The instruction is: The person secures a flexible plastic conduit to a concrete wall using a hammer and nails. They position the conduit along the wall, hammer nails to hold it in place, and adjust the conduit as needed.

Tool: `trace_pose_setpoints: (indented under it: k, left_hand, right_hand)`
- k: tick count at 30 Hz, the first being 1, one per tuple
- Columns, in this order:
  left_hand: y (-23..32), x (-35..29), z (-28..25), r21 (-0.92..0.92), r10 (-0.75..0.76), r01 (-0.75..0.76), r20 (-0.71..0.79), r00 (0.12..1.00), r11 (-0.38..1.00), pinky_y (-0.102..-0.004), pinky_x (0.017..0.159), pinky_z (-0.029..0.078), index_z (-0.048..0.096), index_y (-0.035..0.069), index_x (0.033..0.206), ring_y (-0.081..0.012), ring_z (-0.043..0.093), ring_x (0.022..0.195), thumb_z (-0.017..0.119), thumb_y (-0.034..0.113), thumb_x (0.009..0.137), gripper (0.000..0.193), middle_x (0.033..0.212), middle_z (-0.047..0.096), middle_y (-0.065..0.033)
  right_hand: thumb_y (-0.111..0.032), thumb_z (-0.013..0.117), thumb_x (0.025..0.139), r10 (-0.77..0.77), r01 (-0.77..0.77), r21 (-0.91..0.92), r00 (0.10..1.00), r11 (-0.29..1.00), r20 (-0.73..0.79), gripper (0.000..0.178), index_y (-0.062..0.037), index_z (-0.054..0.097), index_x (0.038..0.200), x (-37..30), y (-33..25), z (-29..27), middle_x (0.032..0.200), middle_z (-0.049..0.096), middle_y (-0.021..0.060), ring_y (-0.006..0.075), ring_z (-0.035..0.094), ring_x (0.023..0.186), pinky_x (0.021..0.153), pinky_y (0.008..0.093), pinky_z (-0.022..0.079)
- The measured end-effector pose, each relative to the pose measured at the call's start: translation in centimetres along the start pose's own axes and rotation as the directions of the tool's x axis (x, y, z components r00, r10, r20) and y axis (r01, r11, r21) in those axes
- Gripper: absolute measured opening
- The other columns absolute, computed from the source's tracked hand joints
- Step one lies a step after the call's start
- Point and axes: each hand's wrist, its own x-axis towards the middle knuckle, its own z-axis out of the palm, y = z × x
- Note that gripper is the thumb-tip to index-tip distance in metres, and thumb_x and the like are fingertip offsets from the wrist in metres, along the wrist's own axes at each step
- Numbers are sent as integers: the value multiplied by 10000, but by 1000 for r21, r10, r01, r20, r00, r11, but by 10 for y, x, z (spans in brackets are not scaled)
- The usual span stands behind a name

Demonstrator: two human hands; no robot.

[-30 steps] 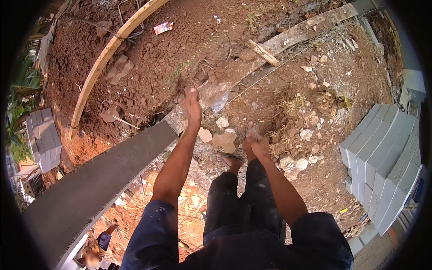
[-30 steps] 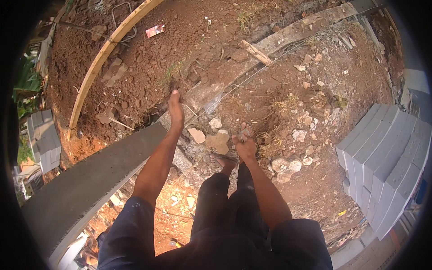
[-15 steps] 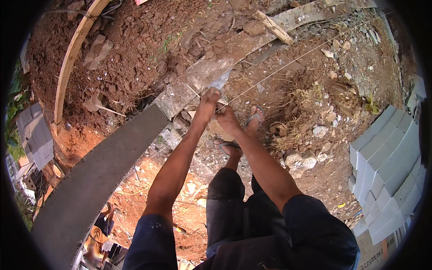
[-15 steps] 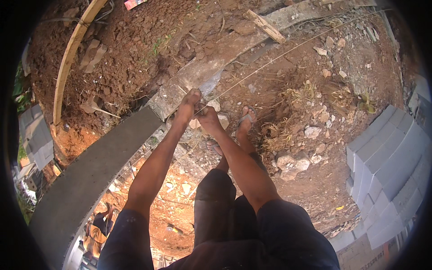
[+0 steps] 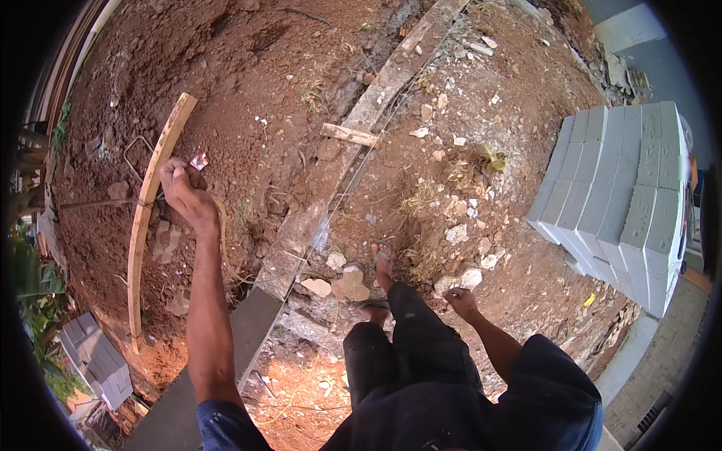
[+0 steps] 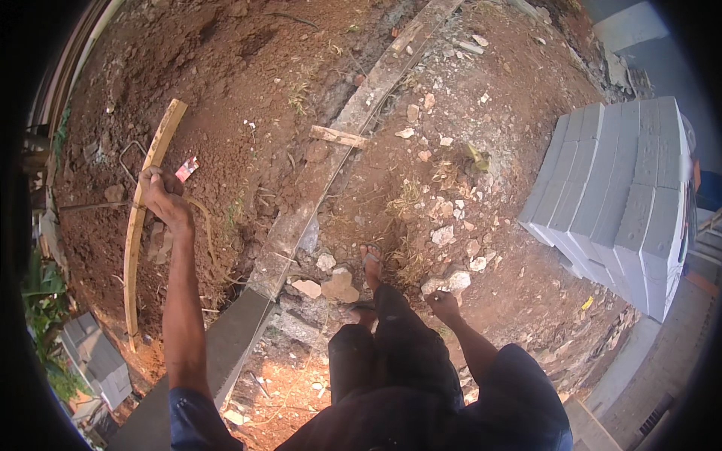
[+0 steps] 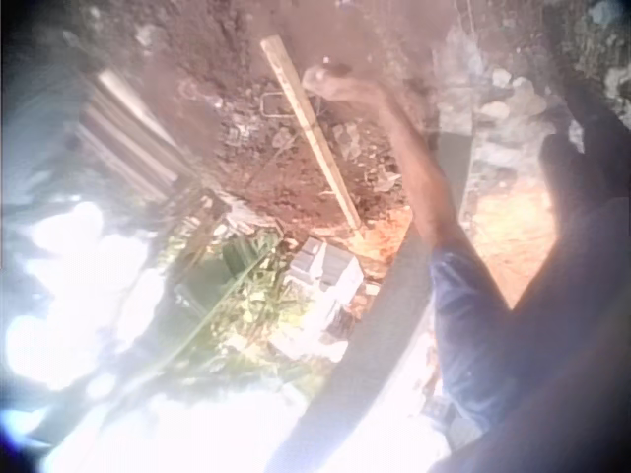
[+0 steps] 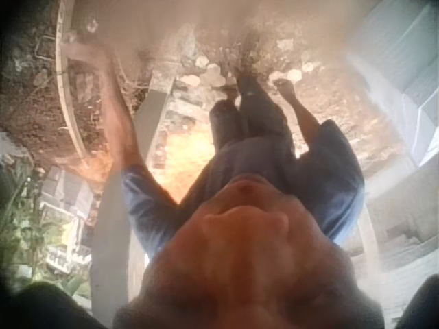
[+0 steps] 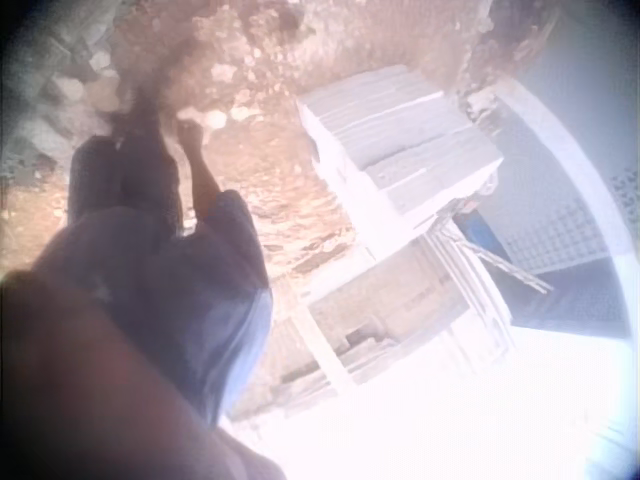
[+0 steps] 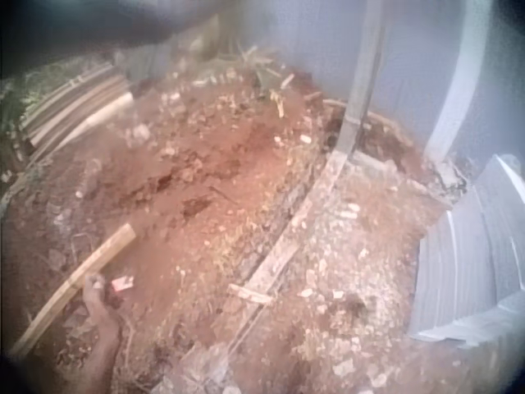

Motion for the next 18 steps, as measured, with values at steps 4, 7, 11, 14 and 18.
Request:
trace_pose_setpoints:
  k: [4, 7, 11, 14, 18]
  left_hand:
    - [81, 103, 94, -99, 150, -150, -6, 989, 984, -231, 436, 238, 464, 68, 912, -53, 288, 500, 395, 187, 945, 141, 629, 328, 33]
    - [137, 156, 174, -185, 182, -188, -50, 982, 965, -240, 424, 248, 469, 62, 906, -65, 304, 487, 402, 184, 937, 143, 620, 341, 26]
    - [200, 202, 285, -331, 325, -287, 65, 944, 899, -243, 433, 256, 489, 57, 892, -71, 317, 499, 417, 172, 919, 138, 617, 363, 10]
    - [223, 225, 365, -375, 385, -291, 204, 900, 880, -234, 452, 261, 505, 36, 877, -68, 331, 522, 425, 162, 912, 154, 635, 370, 8]
    - [228, 238, 483, -377, 453, -330, 307, 837, 865, -240, 481, 276, 535, 20, 871, -72, 354, 554, 430, 157, 915, 178, 676, 417, 2]
  right_hand:
    - [-426, 632, 842, 91, -128, -65, 910, 990, -403, 371, -81, 731, 935, -26, 70, -118, 851, 698, 210, 396, 673, 854, 768, 456, 521]
    - [-317, 487, 961, -103, 167, 13, 659, 986, -745, 384, -1, 689, 1040, -24, 62, -215, 911, 679, 237, 378, 656, 847, 776, 454, 493]
    - [-371, 416, 1039, 53, 425, 283, 476, 860, -878, 458, 11, 662, 1098, -115, -94, -361, 845, 633, 104, 218, 594, 819, 766, 381, 471]
    - [-345, 400, 1046, -233, 320, -218, 9, 922, -972, 450, 6, 669, 968, -168, -121, -444, 1104, 639, 80, 185, 563, 937, 794, 332, 444]
    - [-364, 407, 1024, -227, 101, -225, 10, 969, -974, 477, 11, 688, 935, -183, -99, -544, 1435, 506, 149, 332, 372, 1383, 1126, 444, 278]
